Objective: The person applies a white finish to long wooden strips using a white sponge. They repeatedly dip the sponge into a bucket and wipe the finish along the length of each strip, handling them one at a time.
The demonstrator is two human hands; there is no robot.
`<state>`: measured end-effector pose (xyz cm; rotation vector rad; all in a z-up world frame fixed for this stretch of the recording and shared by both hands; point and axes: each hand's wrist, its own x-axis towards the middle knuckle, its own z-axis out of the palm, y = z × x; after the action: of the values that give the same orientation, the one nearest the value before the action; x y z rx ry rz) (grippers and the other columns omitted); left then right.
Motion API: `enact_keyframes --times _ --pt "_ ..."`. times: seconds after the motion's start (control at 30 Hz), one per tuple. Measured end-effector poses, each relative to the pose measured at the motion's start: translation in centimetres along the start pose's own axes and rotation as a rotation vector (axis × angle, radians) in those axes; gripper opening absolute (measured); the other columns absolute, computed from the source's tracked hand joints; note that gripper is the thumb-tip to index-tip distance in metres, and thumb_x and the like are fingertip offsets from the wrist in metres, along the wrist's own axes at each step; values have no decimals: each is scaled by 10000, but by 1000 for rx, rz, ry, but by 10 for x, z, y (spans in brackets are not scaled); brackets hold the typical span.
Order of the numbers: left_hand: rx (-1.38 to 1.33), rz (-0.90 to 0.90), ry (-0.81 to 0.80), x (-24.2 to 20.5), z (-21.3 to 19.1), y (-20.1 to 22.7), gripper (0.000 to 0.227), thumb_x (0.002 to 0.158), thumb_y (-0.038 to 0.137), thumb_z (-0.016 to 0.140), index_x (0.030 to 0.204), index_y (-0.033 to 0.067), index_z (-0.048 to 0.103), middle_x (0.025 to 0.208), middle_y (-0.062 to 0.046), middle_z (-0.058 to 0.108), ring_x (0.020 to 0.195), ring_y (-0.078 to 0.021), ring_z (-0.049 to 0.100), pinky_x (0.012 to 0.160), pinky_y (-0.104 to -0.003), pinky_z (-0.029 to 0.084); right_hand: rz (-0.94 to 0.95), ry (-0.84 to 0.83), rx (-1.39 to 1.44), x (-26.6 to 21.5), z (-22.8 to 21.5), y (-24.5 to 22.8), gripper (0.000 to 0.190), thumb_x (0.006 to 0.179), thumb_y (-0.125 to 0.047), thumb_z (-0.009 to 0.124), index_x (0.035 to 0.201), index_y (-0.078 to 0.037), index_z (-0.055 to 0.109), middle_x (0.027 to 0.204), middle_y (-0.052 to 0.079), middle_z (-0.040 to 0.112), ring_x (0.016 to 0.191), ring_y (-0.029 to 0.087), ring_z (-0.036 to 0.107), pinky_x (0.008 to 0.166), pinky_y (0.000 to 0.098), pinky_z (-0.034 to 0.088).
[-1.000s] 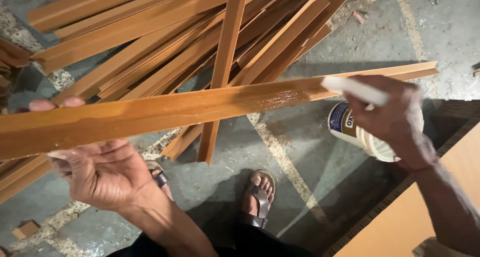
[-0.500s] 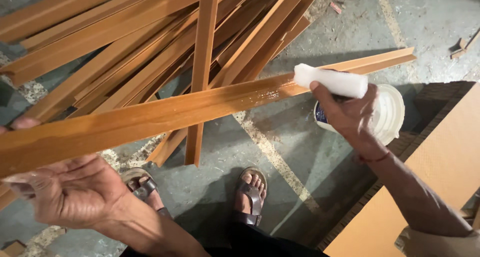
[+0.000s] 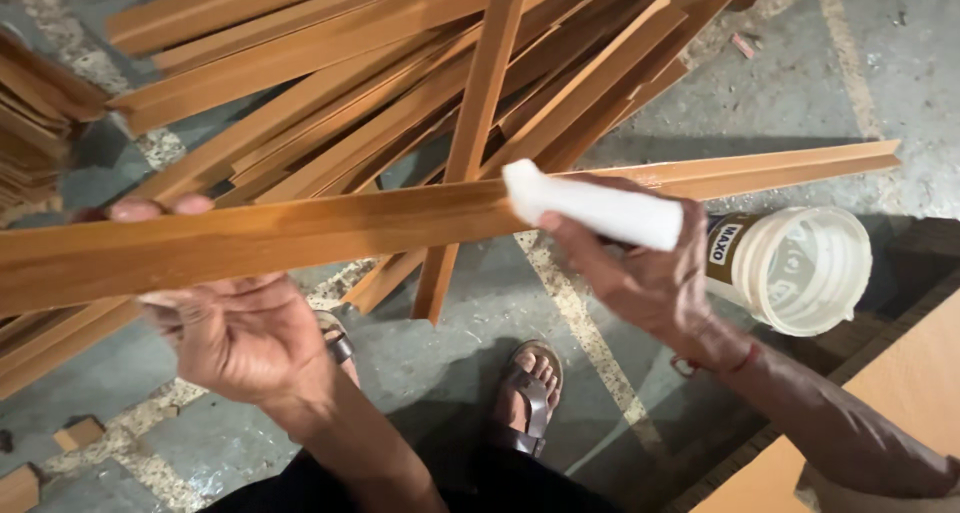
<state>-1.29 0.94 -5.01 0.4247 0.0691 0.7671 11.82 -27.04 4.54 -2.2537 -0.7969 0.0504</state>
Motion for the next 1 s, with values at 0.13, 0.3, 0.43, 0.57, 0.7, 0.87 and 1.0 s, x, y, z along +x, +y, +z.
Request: enact_keyframes --times 0.13,0.3,0.43,0.57,0.7,0.87,1.0 --pt "6 45 41 1 0 -2 463 1006 -67 649 1425 90 534 1295 -88 589 1199 -241 616 1065 -354 639 -640 139 -889 13 30 -15 407 933 -367 722 1248 -109 696 1032 51 787 710 45 695 634 559 646" --pt "34 93 99 5 7 -5 474 1005 -98 630 1441 45 513 1339 -113 576 1260 -268 628 1063 -359 611 -530 124 -710 32 14 -31 302 973 -344 673 1200 -151 721 976 55 783 721 75 747 615 332 653" --pt "8 90 137 10 0 -2 451 1000 -34 663 1408 64 497 1315 -100 596 1228 -265 638 1066 -345 604 -393 -38 94 50 -9 -25 253 1038 -251 729 1226 -87 686 1068 116 772 861 165 781 713 323 650" --pt "13 106 50 12 -1 -3 541 1016 -23 678 1503 65 459 1292 -102 624 1225 -257 667 1047 -324 624 -221 -198 422 59 0 -18 271 962 -208 794 1171 -50 725 980 94 832 717 115 784 583 266 619" --pt "-21 99 27 10 -3 -4 565 1042 -51 659 1524 64 387 1298 -109 630 1226 -253 669 1046 -296 624 -421 -281 142 66 10 -18 481 837 -166 808 1281 -30 682 1112 131 780 885 203 792 706 318 656" --pt "-50 84 16 11 -6 -4 574 1035 -44 654 1521 68 371 1335 -109 628 1247 -257 650 1065 -282 616 -394 -412 -82 63 7 -19 634 726 -206 868 1297 -24 661 1124 172 759 835 224 771 629 337 642" --pt "-2 78 5 11 -4 -3 581 1067 -21 647 1562 73 358 1348 -100 577 1255 -258 620 1098 -313 606 -323 -409 -236 40 0 -1 585 703 -209 862 1222 -7 683 1093 183 766 820 251 766 581 346 629"
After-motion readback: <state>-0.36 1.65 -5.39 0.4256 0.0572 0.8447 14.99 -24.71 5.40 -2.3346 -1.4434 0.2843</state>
